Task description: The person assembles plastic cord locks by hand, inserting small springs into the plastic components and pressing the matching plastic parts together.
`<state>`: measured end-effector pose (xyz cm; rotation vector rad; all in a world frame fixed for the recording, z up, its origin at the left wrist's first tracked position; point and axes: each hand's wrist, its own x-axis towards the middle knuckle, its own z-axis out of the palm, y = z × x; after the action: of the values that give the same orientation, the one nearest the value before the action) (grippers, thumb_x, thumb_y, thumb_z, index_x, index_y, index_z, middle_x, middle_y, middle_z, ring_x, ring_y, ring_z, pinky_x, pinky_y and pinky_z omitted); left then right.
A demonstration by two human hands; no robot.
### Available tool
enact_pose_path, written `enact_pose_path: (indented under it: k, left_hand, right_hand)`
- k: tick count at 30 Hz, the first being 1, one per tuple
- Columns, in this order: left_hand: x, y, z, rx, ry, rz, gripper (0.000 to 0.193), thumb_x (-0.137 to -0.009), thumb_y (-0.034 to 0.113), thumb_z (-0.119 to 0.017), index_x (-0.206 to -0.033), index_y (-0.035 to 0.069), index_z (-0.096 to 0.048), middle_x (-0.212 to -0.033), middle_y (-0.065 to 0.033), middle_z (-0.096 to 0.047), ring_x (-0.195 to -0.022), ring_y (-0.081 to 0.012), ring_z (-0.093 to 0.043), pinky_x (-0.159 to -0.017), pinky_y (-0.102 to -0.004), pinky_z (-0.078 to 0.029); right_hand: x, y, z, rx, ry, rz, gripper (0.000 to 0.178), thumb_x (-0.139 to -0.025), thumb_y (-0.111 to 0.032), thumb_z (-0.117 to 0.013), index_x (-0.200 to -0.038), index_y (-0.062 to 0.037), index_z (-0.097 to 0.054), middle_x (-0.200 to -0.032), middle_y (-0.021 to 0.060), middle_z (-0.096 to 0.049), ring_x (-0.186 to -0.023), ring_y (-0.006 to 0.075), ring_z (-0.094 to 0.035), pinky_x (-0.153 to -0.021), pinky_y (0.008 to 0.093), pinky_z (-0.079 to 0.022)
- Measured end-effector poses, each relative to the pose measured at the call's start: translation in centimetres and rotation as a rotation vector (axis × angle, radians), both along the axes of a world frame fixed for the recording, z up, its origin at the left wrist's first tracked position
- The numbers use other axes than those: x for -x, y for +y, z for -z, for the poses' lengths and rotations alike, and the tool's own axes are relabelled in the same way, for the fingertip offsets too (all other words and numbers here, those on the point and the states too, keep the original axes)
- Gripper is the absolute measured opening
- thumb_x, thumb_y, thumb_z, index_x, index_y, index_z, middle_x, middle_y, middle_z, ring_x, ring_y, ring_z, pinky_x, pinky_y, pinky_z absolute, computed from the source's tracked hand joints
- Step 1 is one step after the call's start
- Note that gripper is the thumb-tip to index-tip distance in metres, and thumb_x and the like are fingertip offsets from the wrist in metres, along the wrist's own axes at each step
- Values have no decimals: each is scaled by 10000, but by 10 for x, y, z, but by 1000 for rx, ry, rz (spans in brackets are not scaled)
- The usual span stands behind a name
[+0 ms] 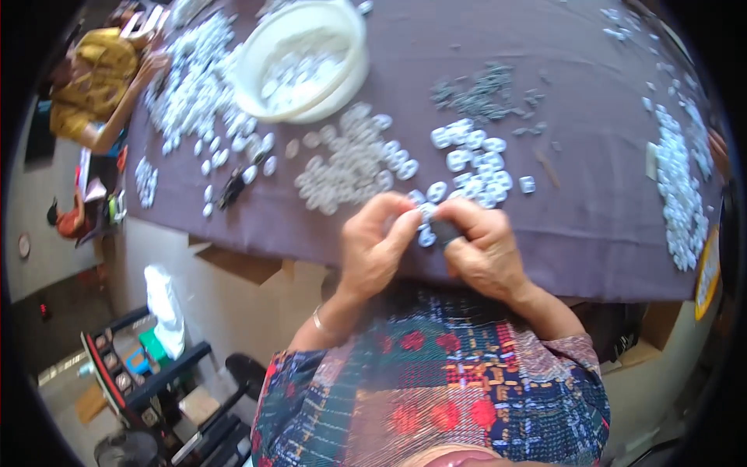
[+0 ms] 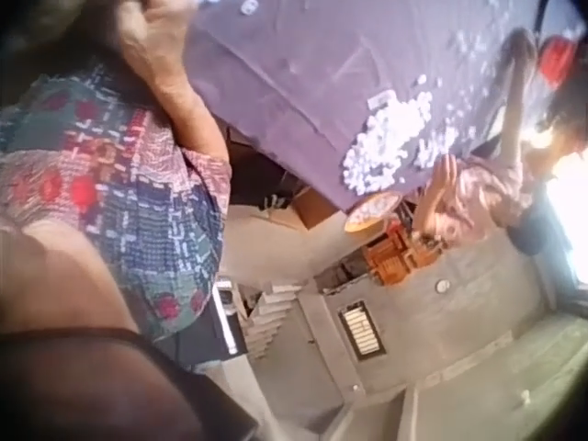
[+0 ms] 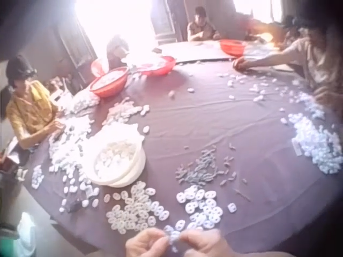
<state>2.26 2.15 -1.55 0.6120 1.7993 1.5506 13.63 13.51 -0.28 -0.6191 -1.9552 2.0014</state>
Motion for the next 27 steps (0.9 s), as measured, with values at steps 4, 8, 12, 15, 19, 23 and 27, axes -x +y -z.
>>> enact_pose_path:
  k: [4, 8, 12, 15, 19, 23, 27]
  left_hand:
    - [-11, 2, -2, -68, -128, -40, 17, -851, 38, -563, -845, 21, -565, -695, 44, -514, -610, -17, -439, -526, -157, -336]
    - [7, -13, -7, -147, -187, 23, 32, -859, 44, -566, -846, 17, -556, -718, 49, -511, -622, -8, -413, -542, -145, -313]
    - [10, -9, -3, -165, -183, 37, 61, -865, 76, -575, -851, 20, -554, -676, 56, -493, -567, -9, -397, -505, -147, -293]
    - [10, -6, -2, -169, -211, 58, 74, -868, 94, -575, -848, 26, -555, -654, 58, -482, -544, -12, -391, -486, -151, -289]
    - [17, -7, 0, -144, -225, 144, 63, -874, 90, -554, -871, 27, -548, -628, 55, -477, -517, -9, -392, -459, -153, -281]
    - [23, -6, 2, -131, -158, 224, 80, -876, 109, -562, -878, 29, -555, -644, 43, -496, -525, -14, -397, -465, -157, -291]
    - [12, -4, 4, -145, -141, 131, 103, -875, 128, -573, -893, 27, -561, -659, 45, -493, -527, -17, -390, -464, -159, -290]
  right_hand:
    - [-7, 10, -1, -147, -8, -54, 244, -666, 43, -464, -894, 19, -549, -685, 62, -500, -581, 119, -496, -519, 269, -405]
    - [12, -6, 7, -162, 27, -11, 210, -669, -6, -490, -871, 20, -541, -710, 120, -530, -652, 159, -522, -613, 306, -430]
    - [11, 0, 7, -143, 43, -25, 214, -677, -40, -482, -869, 27, -549, -714, 154, -544, -670, 215, -543, -640, 334, -437]
    - [10, 2, 6, -131, 68, -30, 226, -670, -62, -479, -859, 37, -556, -698, 177, -538, -662, 251, -542, -637, 351, -434]
    - [8, 5, -7, 24, -4, -107, 234, -667, -58, -472, -853, 44, -569, -699, 146, -557, -683, 211, -539, -645, 340, -434]
    - [10, 10, -4, 10, -47, -175, 221, -675, -35, -454, -843, 40, -577, -641, 101, -547, -593, 150, -542, -552, 312, -434]
    - [9, 4, -1, 199, 6, -81, 114, -803, 2, -453, -807, 3, -567, -543, -4, -493, -413, 56, -454, -392, 195, -338]
